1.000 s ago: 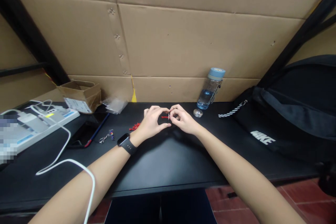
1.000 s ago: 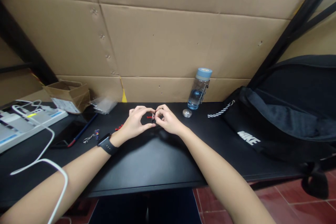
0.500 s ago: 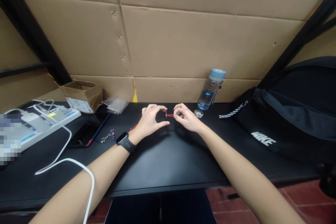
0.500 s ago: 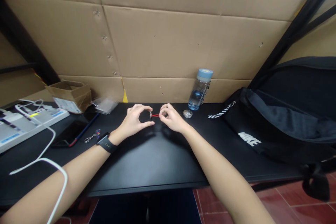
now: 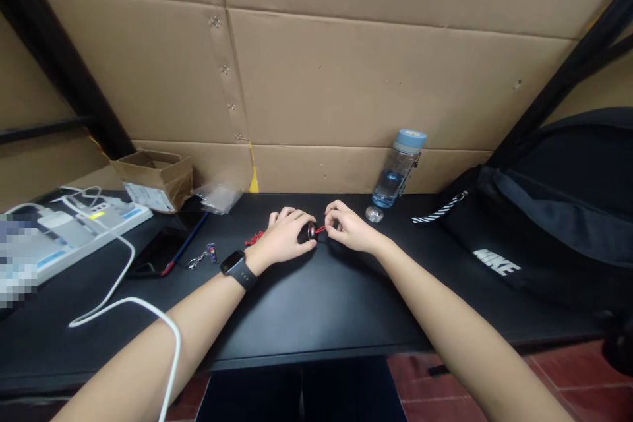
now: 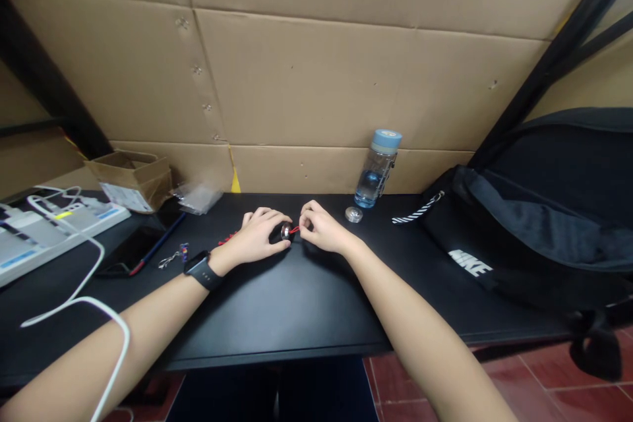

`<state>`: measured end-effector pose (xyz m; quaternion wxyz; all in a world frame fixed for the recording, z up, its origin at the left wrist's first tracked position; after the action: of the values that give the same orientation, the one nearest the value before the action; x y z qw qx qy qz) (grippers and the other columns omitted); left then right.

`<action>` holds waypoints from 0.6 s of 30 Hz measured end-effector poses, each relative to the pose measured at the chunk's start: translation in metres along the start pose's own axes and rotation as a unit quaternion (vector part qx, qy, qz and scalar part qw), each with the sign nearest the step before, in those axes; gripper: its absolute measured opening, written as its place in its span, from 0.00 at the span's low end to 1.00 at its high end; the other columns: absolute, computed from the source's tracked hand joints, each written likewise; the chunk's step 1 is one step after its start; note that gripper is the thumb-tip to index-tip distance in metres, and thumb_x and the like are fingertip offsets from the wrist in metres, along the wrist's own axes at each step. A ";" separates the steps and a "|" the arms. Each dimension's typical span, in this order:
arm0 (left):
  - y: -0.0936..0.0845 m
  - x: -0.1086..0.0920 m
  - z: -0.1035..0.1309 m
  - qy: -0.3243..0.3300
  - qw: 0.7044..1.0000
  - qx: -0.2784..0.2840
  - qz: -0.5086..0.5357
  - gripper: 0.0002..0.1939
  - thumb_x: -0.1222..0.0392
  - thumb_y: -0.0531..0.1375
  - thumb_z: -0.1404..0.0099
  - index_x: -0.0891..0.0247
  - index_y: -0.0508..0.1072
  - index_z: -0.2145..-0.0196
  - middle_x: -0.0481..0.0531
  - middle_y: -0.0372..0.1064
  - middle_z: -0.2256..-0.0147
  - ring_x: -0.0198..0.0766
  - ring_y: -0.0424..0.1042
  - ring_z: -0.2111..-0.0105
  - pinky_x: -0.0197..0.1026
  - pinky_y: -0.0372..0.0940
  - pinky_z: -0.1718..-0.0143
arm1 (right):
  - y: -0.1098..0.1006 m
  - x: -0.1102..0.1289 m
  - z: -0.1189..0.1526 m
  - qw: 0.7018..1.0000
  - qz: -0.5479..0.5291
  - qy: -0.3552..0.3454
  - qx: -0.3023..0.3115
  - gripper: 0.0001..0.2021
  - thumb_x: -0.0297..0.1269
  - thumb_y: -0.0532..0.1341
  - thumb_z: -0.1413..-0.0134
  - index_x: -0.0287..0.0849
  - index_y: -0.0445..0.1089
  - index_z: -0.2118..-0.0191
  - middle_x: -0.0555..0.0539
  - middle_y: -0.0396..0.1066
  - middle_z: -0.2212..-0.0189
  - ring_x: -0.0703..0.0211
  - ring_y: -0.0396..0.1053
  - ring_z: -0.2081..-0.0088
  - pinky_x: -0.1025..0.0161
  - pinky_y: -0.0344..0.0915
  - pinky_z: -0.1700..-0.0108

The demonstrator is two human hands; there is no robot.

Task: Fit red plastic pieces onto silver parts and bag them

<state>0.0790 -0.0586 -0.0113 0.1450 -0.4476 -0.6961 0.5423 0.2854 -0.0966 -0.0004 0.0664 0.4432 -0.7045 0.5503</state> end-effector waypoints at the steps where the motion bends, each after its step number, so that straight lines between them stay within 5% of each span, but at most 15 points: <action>1: 0.001 0.001 0.000 0.001 1.000 0.004 -0.003 0.20 0.47 0.63 0.38 0.51 0.72 0.49 0.53 0.72 0.48 0.54 0.62 0.46 0.54 0.54 0.50 | 0.001 -0.001 0.000 1.000 0.003 -0.001 0.003 0.03 0.29 0.60 0.43 0.41 0.67 0.68 0.46 0.61 0.57 0.64 0.66 0.66 0.65 0.68 0.67; 11: -0.004 0.011 -0.002 0.023 0.999 -0.015 -0.039 0.20 0.46 0.60 0.34 0.52 0.73 0.47 0.55 0.71 0.46 0.54 0.61 0.44 0.57 0.54 0.46 | -0.004 -0.016 -0.001 0.999 0.029 0.015 -0.016 0.04 0.30 0.60 0.43 0.41 0.66 0.70 0.46 0.62 0.58 0.64 0.67 0.67 0.63 0.69 0.64; 18: -0.035 0.076 -0.009 -0.007 1.000 0.009 0.004 0.12 0.53 0.58 0.34 0.57 0.80 0.61 0.53 0.78 0.57 0.48 0.72 0.53 0.51 0.61 0.47 | -0.040 -0.031 0.001 0.987 0.135 0.034 -0.079 0.04 0.29 0.58 0.43 0.42 0.68 0.68 0.47 0.65 0.64 0.60 0.67 0.66 0.60 0.67 0.60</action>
<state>0.0265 0.0057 0.0018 0.1417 -0.4450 -0.6903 0.5526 0.3321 -0.0801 0.0098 0.0510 0.3184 -0.7965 0.5115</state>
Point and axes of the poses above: each hand's wrist, its own z-axis away from the middle knuckle, its own y-axis out of the palm, x = y × z, the point moved 2 cm from there along -z, towards the middle knuckle
